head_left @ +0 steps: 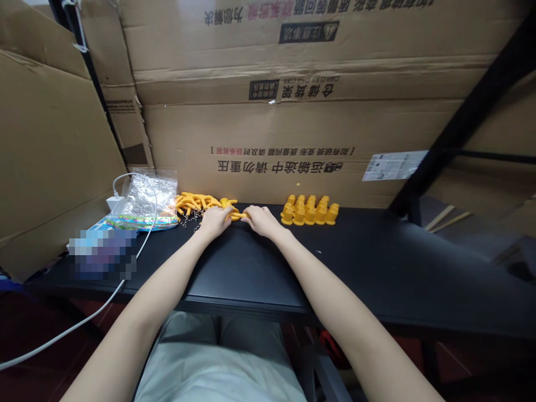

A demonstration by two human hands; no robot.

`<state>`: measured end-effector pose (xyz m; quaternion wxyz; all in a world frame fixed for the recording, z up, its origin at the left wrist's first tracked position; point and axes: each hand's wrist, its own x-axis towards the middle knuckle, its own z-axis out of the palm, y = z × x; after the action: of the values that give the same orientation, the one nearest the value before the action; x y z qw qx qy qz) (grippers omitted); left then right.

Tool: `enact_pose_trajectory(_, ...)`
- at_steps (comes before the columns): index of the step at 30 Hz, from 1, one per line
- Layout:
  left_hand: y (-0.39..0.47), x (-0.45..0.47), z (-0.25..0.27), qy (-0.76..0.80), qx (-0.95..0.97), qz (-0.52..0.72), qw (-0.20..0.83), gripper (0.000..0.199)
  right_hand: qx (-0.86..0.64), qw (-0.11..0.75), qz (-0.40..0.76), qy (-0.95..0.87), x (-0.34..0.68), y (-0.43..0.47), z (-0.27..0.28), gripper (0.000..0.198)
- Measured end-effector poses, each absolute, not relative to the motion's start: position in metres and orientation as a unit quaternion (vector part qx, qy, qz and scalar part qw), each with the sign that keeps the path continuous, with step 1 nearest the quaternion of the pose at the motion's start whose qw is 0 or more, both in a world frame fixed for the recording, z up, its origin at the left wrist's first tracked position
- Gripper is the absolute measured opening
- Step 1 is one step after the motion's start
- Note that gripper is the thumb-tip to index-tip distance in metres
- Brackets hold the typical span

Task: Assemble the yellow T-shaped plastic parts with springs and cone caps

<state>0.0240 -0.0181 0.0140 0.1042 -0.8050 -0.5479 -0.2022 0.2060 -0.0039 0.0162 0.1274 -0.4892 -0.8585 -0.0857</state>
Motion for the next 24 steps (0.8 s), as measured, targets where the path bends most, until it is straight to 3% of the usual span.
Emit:
enact_pose_trajectory(8,-0.018,0.024,0.014,-0.549,-0.806,-0.201,0.096,0.034,-0.482,0.160,-0.109,-0.855,0.208,-0.007,0.019,0.015)
enact_pose_trajectory(20,-0.006,0.011,0.010,-0.565,-0.791,-0.227,-0.061,0.034,-0.461,0.147,-0.188,-0.855,0.196,-0.012,0.018,0.013)
enact_pose_trajectory(24,-0.011,0.011,0.013,-0.572,-0.785,-0.236,-0.025,0.034,-0.459,0.152,-0.164,-0.860,0.198,-0.010,0.016,0.016)
